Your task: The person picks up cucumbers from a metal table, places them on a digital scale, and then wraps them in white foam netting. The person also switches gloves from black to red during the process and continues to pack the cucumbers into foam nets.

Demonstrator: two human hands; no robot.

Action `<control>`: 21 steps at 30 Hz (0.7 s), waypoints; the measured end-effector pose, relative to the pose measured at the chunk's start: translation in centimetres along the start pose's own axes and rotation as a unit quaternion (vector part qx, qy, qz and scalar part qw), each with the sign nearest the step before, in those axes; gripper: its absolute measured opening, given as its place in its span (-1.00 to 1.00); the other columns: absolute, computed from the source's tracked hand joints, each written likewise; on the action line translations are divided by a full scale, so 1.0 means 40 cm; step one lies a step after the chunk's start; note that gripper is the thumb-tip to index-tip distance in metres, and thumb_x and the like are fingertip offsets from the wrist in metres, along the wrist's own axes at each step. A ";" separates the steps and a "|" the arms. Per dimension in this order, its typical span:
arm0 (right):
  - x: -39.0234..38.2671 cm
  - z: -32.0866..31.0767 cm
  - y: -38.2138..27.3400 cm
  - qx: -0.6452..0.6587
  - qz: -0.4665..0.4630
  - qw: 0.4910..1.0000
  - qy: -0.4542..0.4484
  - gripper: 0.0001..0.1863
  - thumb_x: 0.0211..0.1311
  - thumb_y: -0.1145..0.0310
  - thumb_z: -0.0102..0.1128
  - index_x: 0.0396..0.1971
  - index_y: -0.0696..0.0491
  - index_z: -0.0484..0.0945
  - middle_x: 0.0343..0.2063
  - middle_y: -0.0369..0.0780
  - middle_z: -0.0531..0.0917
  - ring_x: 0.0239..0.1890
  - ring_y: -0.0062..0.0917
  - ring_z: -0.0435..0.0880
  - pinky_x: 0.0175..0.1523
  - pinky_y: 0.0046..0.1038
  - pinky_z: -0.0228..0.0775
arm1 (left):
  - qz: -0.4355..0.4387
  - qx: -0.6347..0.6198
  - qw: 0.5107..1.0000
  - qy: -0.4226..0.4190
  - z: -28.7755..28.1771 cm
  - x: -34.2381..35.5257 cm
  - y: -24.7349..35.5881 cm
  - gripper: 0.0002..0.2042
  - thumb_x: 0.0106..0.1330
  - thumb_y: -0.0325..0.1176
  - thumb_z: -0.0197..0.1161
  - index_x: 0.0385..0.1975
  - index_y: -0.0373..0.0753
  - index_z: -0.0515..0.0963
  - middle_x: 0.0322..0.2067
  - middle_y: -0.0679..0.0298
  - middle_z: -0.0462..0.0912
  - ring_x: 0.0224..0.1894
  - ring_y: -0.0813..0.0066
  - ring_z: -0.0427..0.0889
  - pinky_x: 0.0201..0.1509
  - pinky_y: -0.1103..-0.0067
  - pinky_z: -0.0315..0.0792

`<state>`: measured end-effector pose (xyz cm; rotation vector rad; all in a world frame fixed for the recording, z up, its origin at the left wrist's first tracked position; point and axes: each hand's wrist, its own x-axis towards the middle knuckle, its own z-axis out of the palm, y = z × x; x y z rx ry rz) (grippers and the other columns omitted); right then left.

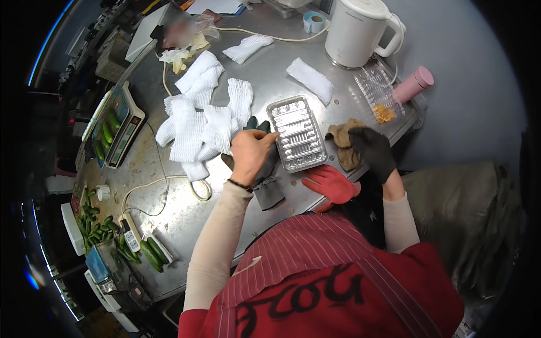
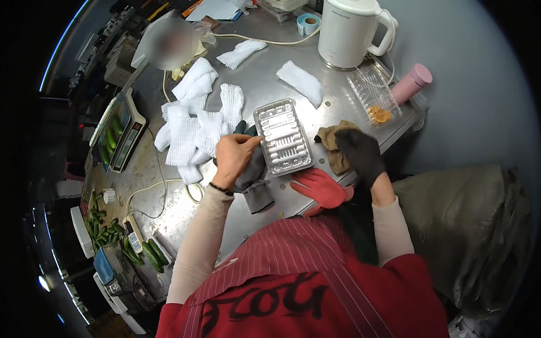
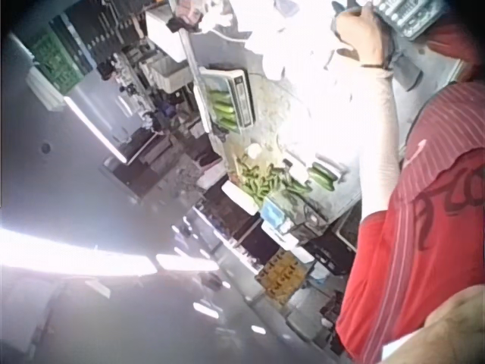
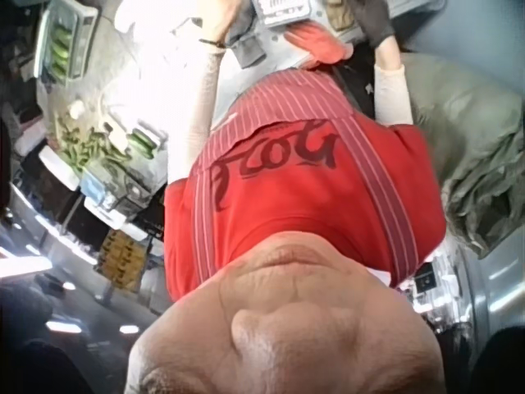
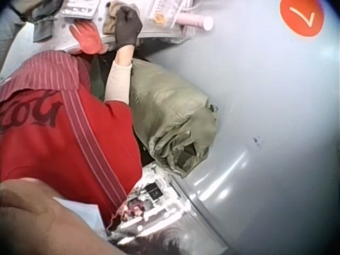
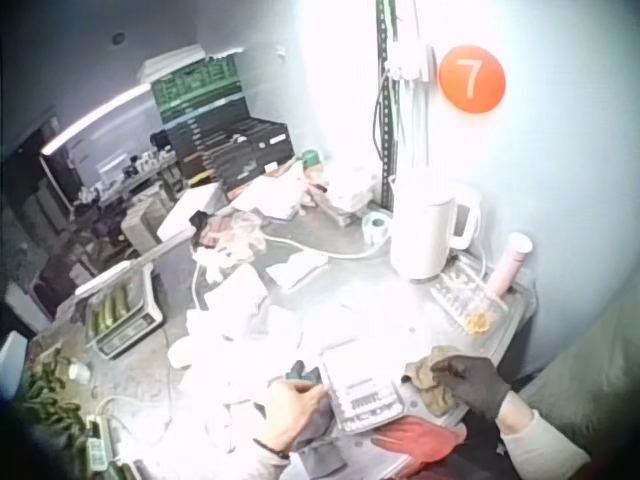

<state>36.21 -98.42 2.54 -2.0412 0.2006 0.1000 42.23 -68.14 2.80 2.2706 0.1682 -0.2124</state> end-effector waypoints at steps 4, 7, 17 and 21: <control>-0.125 0.029 -0.017 -0.189 -0.043 0.976 -0.095 -0.64 0.15 0.15 0.26 -0.16 0.08 0.62 -0.26 -0.07 0.64 -0.19 -0.20 0.65 -0.07 -0.26 0.48 | 0.005 0.063 0.998 0.027 0.048 0.014 -0.004 -0.72 0.08 -0.20 0.43 -0.47 -0.35 0.71 -0.66 0.12 0.65 -0.63 0.35 0.62 -0.44 0.47 0.48; -0.186 0.070 0.029 -0.301 -0.093 0.944 -0.097 -0.60 0.09 0.10 0.29 -0.16 0.05 0.60 -0.30 -0.04 0.59 -0.24 -0.13 0.61 -0.12 -0.18 0.45 | 0.059 0.123 0.990 0.042 0.062 0.021 0.024 -0.75 0.02 -0.23 0.44 -0.59 -0.34 0.68 -0.60 -0.04 0.64 -0.48 0.03 0.67 -0.30 0.31 0.53; -0.168 0.104 0.054 -0.306 -0.081 0.945 -0.087 -0.80 0.10 0.23 0.22 -0.36 0.02 0.66 -0.42 -0.08 0.62 -0.30 -0.17 0.63 -0.18 -0.17 0.47 | 0.073 0.192 0.975 0.085 0.042 0.023 0.084 -0.78 0.05 -0.34 0.35 -0.62 -0.39 0.59 -0.53 -0.14 0.62 -0.43 -0.16 0.65 -0.32 0.18 0.51; -0.168 0.106 0.049 -0.309 -0.076 0.943 -0.098 -0.80 0.10 0.23 0.22 -0.35 0.02 0.66 -0.41 -0.09 0.62 -0.30 -0.18 0.63 -0.16 -0.18 0.47 | 0.053 0.163 0.981 0.088 0.054 0.024 0.067 -0.83 0.00 -0.36 0.34 -0.61 -0.37 0.62 -0.56 -0.10 0.63 -0.45 -0.09 0.66 -0.30 0.23 0.52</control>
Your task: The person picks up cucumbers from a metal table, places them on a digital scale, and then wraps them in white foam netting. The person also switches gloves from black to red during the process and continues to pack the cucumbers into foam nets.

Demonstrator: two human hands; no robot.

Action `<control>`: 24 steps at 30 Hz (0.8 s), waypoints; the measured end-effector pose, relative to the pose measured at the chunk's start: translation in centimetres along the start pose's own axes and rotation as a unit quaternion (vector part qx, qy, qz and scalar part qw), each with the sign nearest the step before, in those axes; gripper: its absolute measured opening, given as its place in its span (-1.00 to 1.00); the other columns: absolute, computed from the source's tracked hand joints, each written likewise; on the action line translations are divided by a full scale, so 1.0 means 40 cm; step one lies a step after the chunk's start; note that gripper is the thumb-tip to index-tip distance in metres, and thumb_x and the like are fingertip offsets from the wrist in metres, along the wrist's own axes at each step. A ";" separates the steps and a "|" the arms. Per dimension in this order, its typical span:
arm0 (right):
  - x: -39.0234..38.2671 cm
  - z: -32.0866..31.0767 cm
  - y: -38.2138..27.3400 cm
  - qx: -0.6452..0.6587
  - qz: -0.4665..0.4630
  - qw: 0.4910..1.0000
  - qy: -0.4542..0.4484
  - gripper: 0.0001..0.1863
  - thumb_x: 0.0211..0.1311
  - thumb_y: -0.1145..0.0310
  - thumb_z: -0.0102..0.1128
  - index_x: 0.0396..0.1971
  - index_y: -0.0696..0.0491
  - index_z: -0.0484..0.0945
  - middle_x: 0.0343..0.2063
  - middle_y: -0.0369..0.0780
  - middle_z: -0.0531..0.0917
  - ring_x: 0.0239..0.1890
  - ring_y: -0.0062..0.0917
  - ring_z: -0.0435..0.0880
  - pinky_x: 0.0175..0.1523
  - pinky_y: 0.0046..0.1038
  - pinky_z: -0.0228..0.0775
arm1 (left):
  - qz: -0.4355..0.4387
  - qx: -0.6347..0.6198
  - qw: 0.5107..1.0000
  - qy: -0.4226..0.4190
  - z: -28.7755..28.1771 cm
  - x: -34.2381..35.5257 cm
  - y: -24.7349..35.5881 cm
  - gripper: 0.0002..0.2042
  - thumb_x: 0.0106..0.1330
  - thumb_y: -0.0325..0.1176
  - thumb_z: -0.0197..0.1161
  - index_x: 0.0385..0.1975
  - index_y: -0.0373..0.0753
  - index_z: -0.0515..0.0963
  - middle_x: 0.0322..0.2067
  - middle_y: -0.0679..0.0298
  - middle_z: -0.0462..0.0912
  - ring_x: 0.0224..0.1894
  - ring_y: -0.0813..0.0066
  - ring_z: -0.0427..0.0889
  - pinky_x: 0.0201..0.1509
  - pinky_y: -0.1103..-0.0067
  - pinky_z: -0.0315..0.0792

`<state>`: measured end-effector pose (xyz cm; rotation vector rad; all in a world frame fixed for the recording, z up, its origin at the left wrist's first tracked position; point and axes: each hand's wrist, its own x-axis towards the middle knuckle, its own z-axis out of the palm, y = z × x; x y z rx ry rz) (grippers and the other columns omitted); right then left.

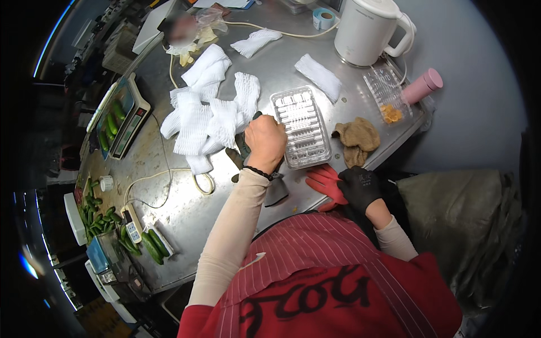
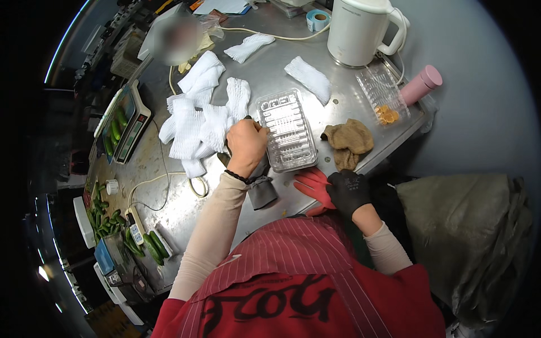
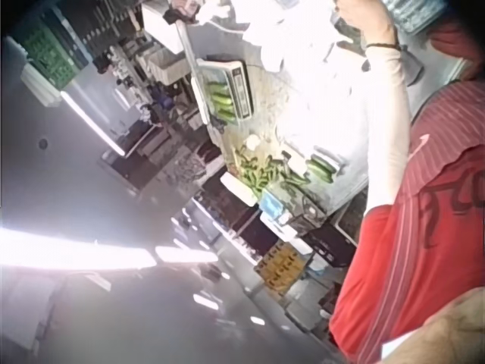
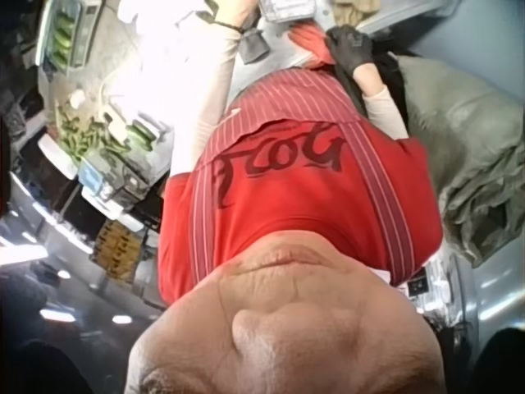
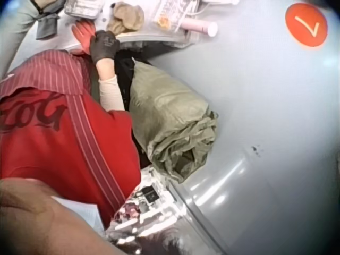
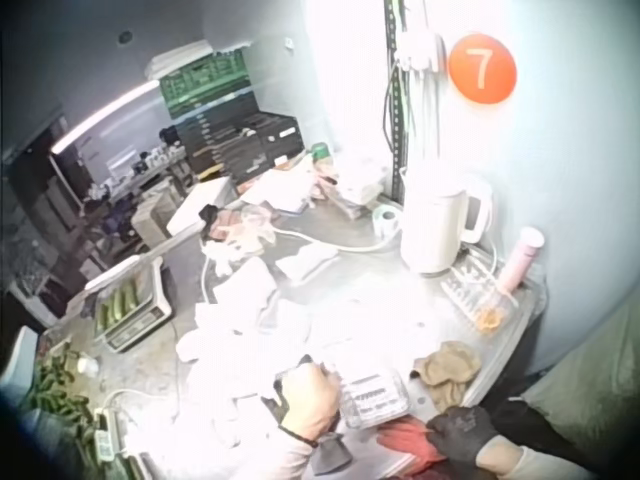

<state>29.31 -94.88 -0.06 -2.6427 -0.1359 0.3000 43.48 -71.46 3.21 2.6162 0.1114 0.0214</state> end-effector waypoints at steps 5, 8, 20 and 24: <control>0.000 0.003 0.009 0.007 -0.019 1.000 0.015 -0.82 0.10 0.24 0.23 -0.39 0.02 0.63 -0.42 -0.09 0.62 -0.31 -0.17 0.63 -0.18 -0.16 0.46 | -0.054 -0.052 0.997 -0.014 0.021 -0.002 -0.022 -0.84 -0.08 -0.35 0.31 -0.67 -0.33 0.63 -0.61 -0.05 0.62 -0.48 -0.03 0.65 -0.30 0.29 0.53; -0.001 -0.001 0.011 0.017 -0.009 1.000 0.008 -0.84 0.09 0.25 0.23 -0.42 0.02 0.61 -0.43 -0.09 0.61 -0.32 -0.15 0.62 -0.20 -0.15 0.45 | -0.080 -0.091 0.992 -0.016 0.024 -0.004 -0.028 -0.86 -0.10 -0.37 0.27 -0.69 -0.33 0.61 -0.61 -0.06 0.62 -0.48 -0.06 0.65 -0.29 0.28 0.53; 0.004 -0.026 -0.008 0.030 -0.044 0.998 0.044 -0.85 0.05 0.27 0.24 -0.46 0.03 0.58 -0.45 -0.10 0.60 -0.37 -0.15 0.61 -0.25 -0.13 0.42 | -0.047 -0.045 0.998 0.016 0.030 -0.012 -0.008 -0.80 -0.01 -0.33 0.26 -0.73 -0.32 0.60 -0.64 -0.04 0.61 -0.52 -0.01 0.65 -0.34 0.29 0.52; 0.008 -0.041 -0.015 0.015 -0.051 0.998 0.025 -0.84 0.05 0.27 0.23 -0.45 0.04 0.60 -0.44 -0.10 0.61 -0.33 -0.15 0.60 -0.23 -0.14 0.42 | -0.092 -0.207 0.971 -0.077 0.032 0.006 -0.047 -0.72 0.04 -0.29 0.28 -0.78 -0.37 0.56 -0.75 0.03 0.55 -0.64 0.22 0.62 -0.42 0.37 0.49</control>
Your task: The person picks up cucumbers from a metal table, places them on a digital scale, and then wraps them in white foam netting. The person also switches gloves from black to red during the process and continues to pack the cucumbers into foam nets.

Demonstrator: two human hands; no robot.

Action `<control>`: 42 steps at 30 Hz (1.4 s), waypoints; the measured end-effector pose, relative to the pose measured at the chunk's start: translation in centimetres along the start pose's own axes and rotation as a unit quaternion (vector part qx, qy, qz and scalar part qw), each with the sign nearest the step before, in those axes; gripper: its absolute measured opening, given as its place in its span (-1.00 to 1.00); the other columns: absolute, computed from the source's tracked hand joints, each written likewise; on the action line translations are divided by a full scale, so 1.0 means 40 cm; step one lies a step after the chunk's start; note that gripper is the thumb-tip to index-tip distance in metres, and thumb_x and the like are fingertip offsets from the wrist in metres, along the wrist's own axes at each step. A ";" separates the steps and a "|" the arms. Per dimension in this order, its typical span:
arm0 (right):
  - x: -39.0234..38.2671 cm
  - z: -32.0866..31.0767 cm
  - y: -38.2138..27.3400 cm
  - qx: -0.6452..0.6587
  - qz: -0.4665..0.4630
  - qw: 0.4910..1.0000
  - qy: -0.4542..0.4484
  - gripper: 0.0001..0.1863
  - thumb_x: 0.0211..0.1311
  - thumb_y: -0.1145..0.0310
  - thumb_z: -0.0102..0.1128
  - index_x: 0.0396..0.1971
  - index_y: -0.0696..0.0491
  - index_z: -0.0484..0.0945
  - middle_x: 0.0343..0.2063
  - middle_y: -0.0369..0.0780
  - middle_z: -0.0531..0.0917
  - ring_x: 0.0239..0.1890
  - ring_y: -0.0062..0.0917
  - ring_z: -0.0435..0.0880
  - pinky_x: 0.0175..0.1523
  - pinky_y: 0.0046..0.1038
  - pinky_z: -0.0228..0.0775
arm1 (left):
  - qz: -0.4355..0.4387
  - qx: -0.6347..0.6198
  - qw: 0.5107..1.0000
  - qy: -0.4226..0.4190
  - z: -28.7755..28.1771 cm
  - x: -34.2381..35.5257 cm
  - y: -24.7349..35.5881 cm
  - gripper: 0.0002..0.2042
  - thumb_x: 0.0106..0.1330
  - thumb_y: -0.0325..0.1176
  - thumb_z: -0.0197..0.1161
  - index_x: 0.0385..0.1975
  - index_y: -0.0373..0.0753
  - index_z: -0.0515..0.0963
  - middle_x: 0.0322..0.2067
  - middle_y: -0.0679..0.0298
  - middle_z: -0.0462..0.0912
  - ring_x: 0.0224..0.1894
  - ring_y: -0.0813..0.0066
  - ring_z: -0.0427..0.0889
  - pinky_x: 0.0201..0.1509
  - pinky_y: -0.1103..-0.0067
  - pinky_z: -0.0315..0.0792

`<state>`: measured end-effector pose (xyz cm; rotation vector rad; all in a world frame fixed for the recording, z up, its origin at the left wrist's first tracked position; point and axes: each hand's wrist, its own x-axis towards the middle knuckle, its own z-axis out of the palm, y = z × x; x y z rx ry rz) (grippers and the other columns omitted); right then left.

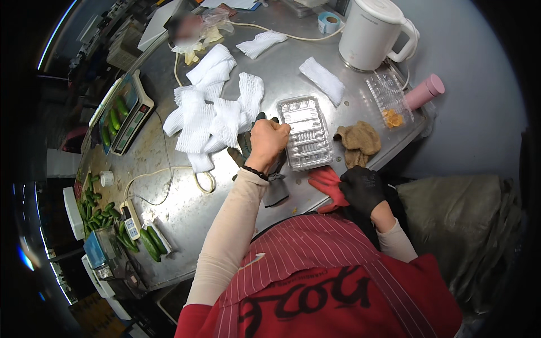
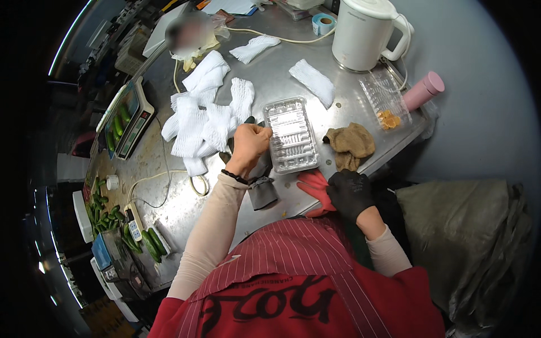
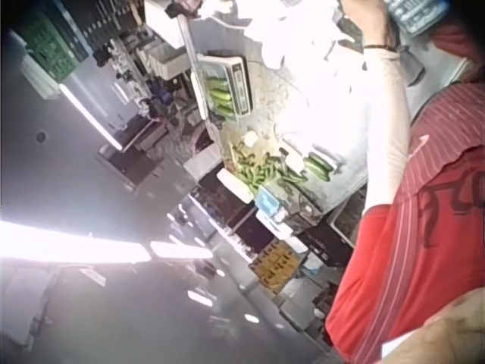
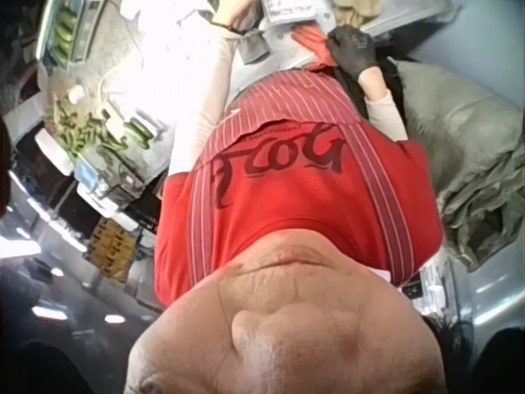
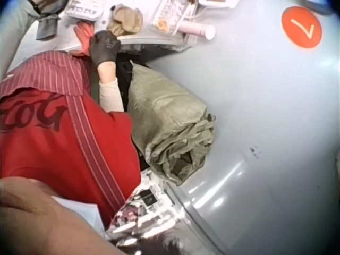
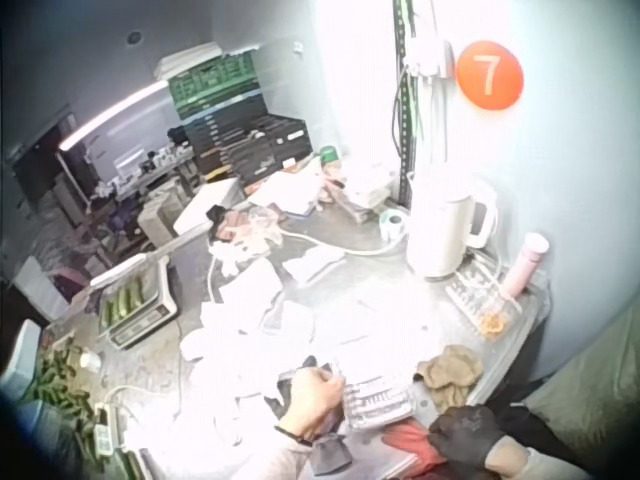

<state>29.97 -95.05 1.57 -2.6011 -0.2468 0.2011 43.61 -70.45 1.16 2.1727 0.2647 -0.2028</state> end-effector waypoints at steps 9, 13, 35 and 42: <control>0.004 -0.175 -0.035 0.313 0.042 0.948 -0.043 -0.81 0.10 0.43 0.28 -0.32 0.17 0.51 -0.40 -0.16 0.60 -0.36 -0.49 0.56 -0.22 -0.43 0.41 | -0.004 -0.321 0.925 -0.202 -0.214 -0.071 -0.007 -0.82 0.34 -0.36 0.13 -0.43 -0.34 0.53 -0.67 0.41 0.39 -0.67 0.72 0.25 -0.62 0.71 0.09; 0.033 -0.194 -0.122 0.430 0.041 0.901 -0.032 -0.84 0.19 0.48 0.24 -0.27 0.17 0.49 -0.40 -0.27 0.55 -0.35 -0.65 0.47 -0.26 -0.55 0.35 | -0.052 -0.256 0.964 -0.050 -0.360 -0.174 -0.175 -0.86 0.29 -0.48 0.09 -0.51 -0.21 0.32 -0.46 0.13 0.66 -0.68 0.76 0.22 -0.65 0.74 0.07; 0.259 0.436 -0.539 0.596 -0.165 0.768 -0.165 -0.65 0.42 0.39 -0.11 0.17 0.08 0.31 0.21 -0.17 0.42 0.24 -0.42 0.42 0.34 -0.41 0.25 | -0.105 -0.513 0.852 -0.034 -0.384 -0.561 -0.407 -0.71 0.29 -0.36 0.30 -0.08 -0.39 0.56 -0.21 0.19 0.67 -0.29 0.51 0.63 -0.22 0.62 0.48; 0.248 0.404 -0.607 0.475 -0.272 0.830 -0.106 -0.73 0.38 0.51 -0.04 0.03 0.25 0.36 -0.02 -0.12 0.52 0.04 -0.41 0.54 0.15 -0.41 0.43 | -0.113 -0.627 0.766 0.086 -0.385 -0.521 -0.441 -0.77 0.38 -0.23 0.23 -0.29 -0.30 0.62 -0.36 0.26 0.66 -0.32 0.59 0.53 -0.26 0.61 0.39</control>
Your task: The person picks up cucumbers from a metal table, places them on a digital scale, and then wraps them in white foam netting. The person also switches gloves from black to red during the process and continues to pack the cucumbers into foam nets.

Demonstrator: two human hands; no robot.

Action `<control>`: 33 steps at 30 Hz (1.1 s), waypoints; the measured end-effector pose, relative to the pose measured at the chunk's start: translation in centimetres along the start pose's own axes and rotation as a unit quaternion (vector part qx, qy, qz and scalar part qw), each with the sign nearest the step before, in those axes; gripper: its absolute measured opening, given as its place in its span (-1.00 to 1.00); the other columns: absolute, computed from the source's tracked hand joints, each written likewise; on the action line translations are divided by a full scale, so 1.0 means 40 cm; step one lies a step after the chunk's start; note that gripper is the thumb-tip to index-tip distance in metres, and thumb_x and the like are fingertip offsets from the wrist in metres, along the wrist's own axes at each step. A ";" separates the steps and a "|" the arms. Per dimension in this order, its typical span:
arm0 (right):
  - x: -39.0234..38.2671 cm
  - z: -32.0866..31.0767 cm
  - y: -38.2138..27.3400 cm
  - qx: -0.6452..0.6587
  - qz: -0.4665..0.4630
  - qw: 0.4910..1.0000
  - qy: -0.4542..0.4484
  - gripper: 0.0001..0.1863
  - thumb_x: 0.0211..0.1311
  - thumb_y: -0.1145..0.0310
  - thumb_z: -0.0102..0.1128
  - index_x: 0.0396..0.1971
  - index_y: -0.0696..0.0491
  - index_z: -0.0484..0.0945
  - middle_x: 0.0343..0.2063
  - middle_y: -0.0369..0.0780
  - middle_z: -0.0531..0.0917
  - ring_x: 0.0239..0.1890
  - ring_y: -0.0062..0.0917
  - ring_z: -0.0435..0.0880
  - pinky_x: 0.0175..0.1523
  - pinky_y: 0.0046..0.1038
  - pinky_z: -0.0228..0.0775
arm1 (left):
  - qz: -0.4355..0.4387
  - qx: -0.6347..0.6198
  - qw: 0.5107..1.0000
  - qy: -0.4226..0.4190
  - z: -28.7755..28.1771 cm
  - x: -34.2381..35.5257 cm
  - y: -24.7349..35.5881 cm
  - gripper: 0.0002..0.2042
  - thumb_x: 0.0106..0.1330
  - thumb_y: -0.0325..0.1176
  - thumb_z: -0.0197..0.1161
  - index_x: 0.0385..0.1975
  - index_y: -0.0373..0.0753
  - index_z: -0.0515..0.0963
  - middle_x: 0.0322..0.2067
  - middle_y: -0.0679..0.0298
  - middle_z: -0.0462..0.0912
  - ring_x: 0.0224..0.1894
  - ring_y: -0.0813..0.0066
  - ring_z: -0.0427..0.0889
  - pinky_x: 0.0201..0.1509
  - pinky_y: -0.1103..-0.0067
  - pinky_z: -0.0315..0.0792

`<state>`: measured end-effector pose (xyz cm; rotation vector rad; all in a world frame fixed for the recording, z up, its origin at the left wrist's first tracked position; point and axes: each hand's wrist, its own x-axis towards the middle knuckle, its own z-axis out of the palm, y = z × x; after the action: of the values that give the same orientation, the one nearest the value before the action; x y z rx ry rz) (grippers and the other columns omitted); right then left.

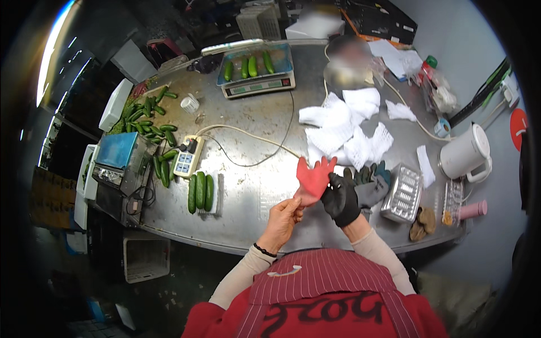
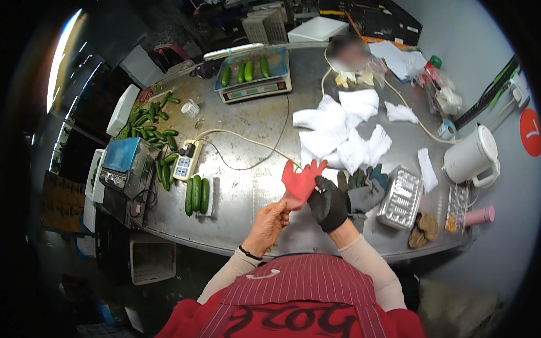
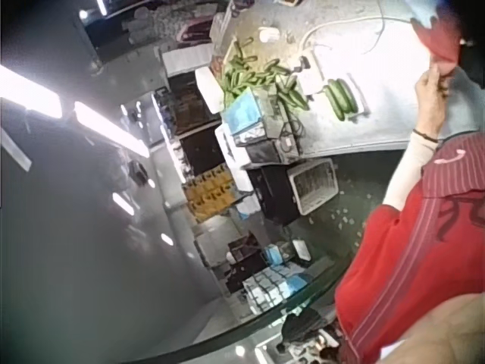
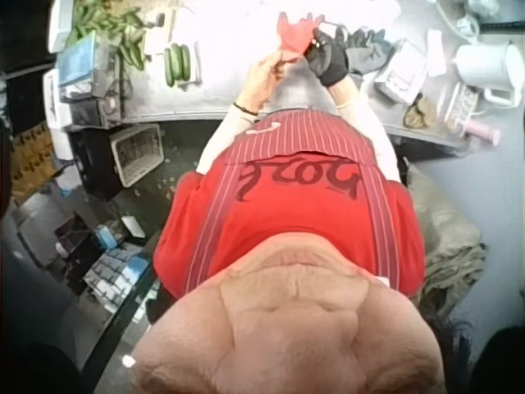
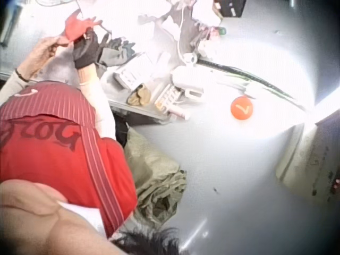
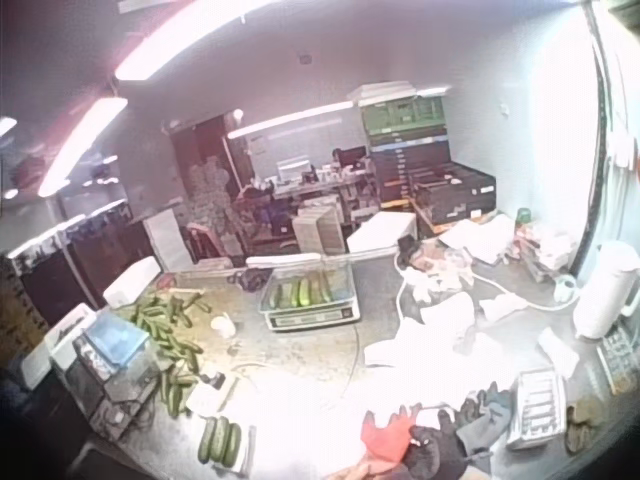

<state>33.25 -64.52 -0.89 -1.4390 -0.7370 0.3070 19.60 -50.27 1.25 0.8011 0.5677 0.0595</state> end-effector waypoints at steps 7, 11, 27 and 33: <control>-0.028 0.018 -0.127 -0.294 0.024 0.953 0.072 -0.45 0.08 0.29 0.45 0.01 0.22 0.45 -0.11 -0.09 0.57 -0.37 -0.54 0.59 -0.27 -0.49 0.47 | 0.200 0.170 0.961 0.086 0.028 0.011 0.044 -0.77 0.36 -0.36 0.21 -0.55 -0.32 0.56 -0.52 0.37 0.57 -0.46 0.68 0.44 -0.31 0.67 0.36; 0.006 0.049 -0.204 -0.205 0.026 0.977 -0.057 -0.59 0.11 0.27 0.40 -0.11 0.17 0.53 -0.35 -0.17 0.64 -0.39 -0.48 0.66 -0.28 -0.48 0.49 | 0.214 0.172 0.961 0.026 0.095 0.024 0.036 -0.84 0.34 -0.40 0.23 -0.43 -0.36 0.62 -0.51 0.43 0.57 -0.41 0.76 0.45 -0.33 0.73 0.33; 0.027 0.040 -0.199 -0.024 0.180 0.983 -0.032 -0.72 0.20 0.33 0.29 -0.23 0.25 0.59 -0.64 -0.31 0.56 -0.65 -0.69 0.49 -0.55 -0.63 0.27 | 0.274 0.147 0.950 -0.021 0.057 0.092 -0.016 -0.79 0.36 -0.62 -0.16 -0.17 -0.34 0.46 -0.19 0.23 0.60 -0.19 0.48 0.59 -0.06 0.57 0.49; 0.039 0.079 -0.279 0.084 0.187 0.979 -0.019 -0.86 0.23 0.40 0.17 -0.35 0.18 0.54 -0.61 -0.35 0.48 -0.61 -0.74 0.36 -0.51 -0.64 0.17 | 0.266 0.380 0.886 -0.019 0.083 0.052 0.057 -0.78 0.36 -0.58 -0.03 -0.13 -0.29 0.55 -0.25 0.13 0.64 -0.20 0.32 0.65 -0.11 0.49 0.51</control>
<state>29.86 -62.67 10.15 -1.4073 -0.4535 0.6727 23.39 -50.33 3.73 1.7121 0.3041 0.3412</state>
